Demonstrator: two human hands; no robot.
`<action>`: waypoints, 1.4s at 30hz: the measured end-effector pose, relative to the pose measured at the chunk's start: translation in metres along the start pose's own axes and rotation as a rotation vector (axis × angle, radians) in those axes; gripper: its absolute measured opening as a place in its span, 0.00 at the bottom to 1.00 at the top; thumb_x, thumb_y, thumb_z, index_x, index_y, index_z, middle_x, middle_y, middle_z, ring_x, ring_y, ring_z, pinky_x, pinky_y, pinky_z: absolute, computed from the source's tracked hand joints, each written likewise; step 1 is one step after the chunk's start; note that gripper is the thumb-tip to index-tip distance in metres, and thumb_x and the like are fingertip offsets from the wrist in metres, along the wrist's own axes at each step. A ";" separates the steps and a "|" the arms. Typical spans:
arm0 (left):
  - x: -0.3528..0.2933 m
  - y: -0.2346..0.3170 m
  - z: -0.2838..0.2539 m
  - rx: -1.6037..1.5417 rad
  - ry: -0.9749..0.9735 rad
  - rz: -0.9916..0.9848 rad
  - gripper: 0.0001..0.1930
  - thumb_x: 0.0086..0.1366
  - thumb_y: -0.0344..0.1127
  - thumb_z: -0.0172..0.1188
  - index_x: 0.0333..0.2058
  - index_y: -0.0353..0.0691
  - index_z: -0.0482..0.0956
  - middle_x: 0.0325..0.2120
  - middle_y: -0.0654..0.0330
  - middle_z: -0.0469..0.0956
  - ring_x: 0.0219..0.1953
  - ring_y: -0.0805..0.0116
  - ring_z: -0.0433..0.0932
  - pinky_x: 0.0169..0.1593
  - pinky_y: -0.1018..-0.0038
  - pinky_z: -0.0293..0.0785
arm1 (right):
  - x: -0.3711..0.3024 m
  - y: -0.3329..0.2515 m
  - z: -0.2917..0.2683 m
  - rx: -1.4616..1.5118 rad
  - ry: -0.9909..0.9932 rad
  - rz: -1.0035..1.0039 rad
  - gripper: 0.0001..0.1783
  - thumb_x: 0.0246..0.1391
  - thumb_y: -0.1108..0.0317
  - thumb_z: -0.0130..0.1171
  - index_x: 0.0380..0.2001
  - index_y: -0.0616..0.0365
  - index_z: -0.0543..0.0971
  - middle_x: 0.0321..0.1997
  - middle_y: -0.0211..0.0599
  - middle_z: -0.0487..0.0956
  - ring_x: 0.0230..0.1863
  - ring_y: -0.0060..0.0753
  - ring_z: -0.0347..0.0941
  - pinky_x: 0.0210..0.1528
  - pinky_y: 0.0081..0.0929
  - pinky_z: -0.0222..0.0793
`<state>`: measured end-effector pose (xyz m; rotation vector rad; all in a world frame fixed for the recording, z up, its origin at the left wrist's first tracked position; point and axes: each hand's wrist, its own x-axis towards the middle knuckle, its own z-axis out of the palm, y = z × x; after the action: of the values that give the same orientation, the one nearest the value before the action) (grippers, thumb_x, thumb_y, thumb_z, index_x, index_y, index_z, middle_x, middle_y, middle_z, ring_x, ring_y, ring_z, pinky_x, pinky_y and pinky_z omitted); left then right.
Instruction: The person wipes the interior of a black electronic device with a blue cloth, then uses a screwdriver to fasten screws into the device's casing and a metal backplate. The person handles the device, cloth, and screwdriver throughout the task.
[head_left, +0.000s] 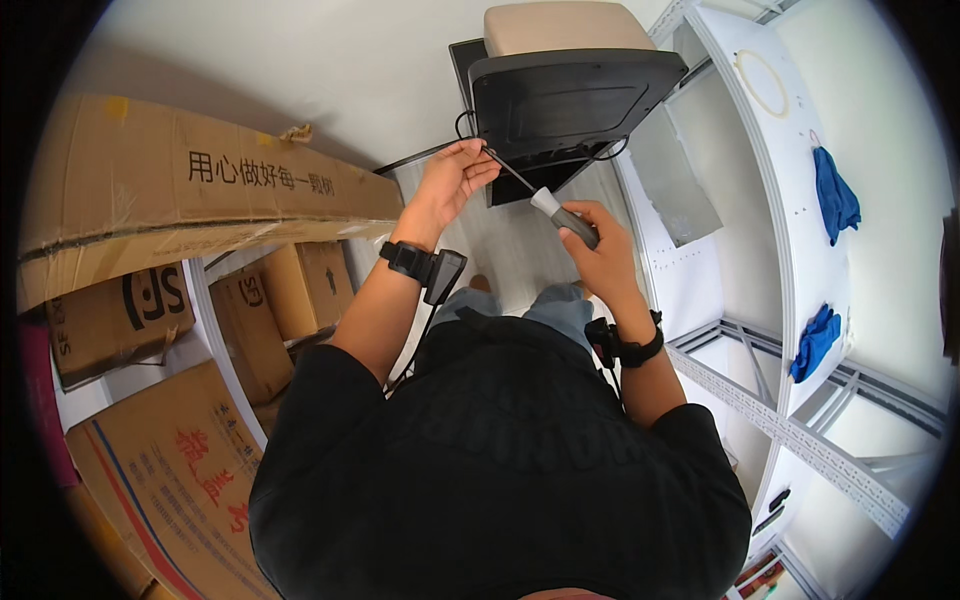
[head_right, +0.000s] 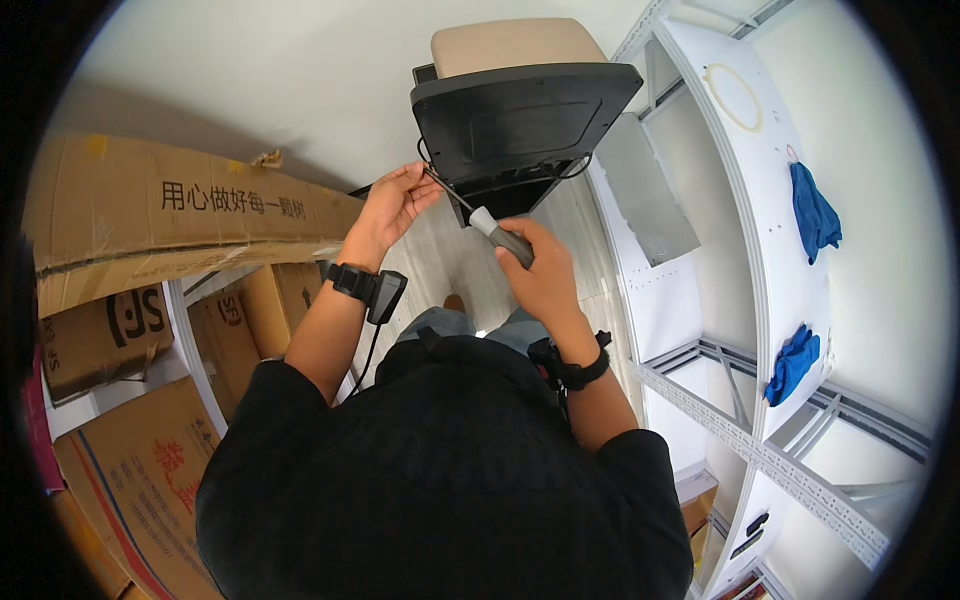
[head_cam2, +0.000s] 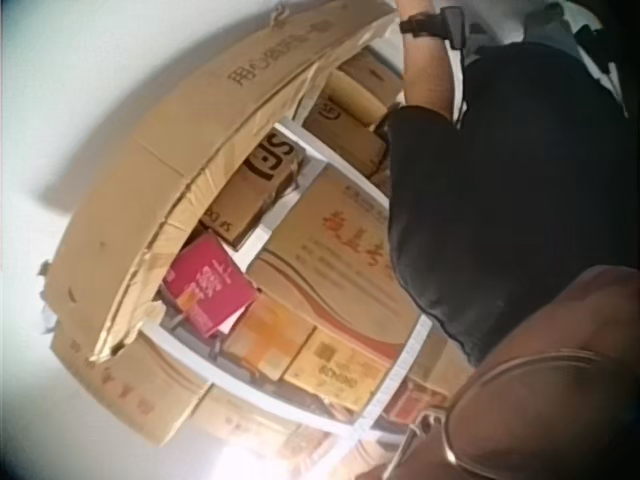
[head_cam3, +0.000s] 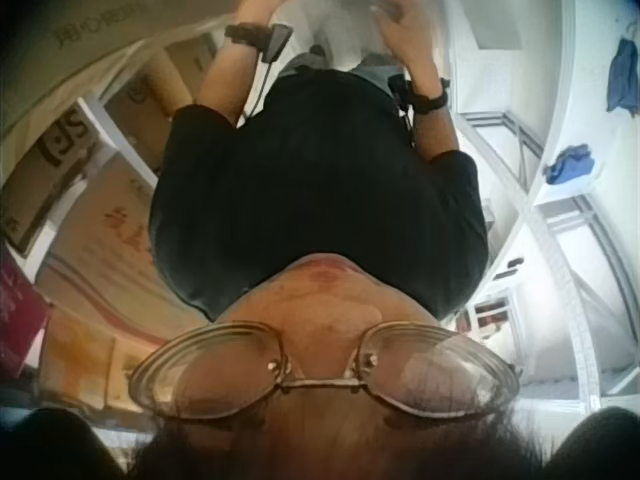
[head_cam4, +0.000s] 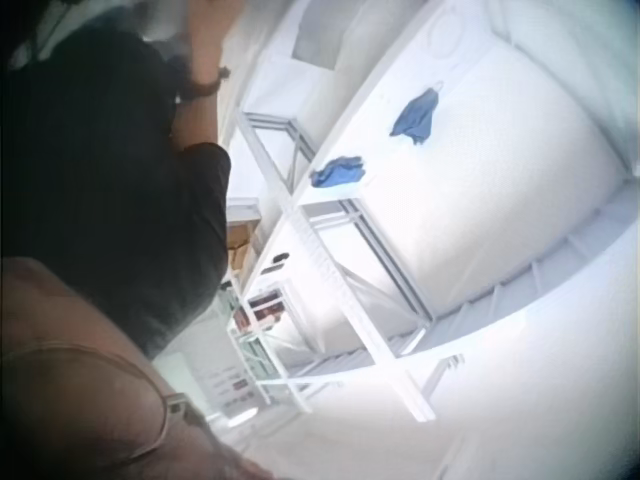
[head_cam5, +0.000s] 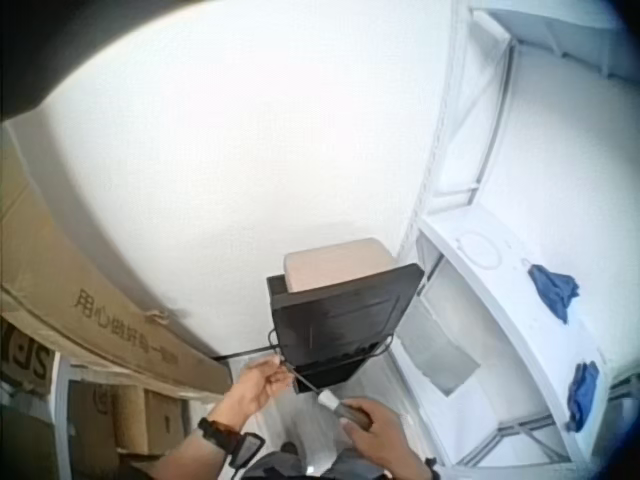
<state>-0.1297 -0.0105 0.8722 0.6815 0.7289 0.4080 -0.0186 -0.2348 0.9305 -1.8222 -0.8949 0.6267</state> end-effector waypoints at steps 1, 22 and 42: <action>0.003 0.005 -0.002 -0.008 -0.024 0.002 0.07 0.68 0.34 0.52 0.38 0.37 0.74 0.32 0.58 0.78 0.34 0.67 0.80 0.40 0.73 0.80 | 0.001 -0.003 0.005 0.013 -0.011 0.029 0.17 0.50 0.70 0.60 0.44 0.60 0.75 0.36 0.39 0.78 0.34 0.31 0.75 0.38 0.27 0.71; 0.035 0.041 0.029 -0.201 -0.105 0.000 0.09 0.68 0.38 0.54 0.37 0.41 0.78 0.29 0.66 0.79 0.25 0.79 0.73 0.29 0.82 0.72 | 0.019 -0.020 0.073 0.501 0.118 0.147 0.19 0.57 0.70 0.56 0.51 0.61 0.68 0.34 0.32 0.72 0.20 0.17 0.68 0.22 0.16 0.65; 0.048 0.060 0.028 1.091 0.122 1.086 0.25 0.46 0.21 0.65 0.46 0.48 0.78 0.32 0.59 0.73 0.27 0.62 0.73 0.33 0.70 0.72 | 0.023 -0.038 0.072 0.486 0.274 0.236 0.18 0.50 0.72 0.62 0.44 0.60 0.68 0.36 0.34 0.70 0.21 0.22 0.71 0.24 0.19 0.68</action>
<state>-0.0827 0.0474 0.9064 2.1210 0.6049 1.0588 -0.0696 -0.1677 0.9363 -1.5272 -0.3093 0.6543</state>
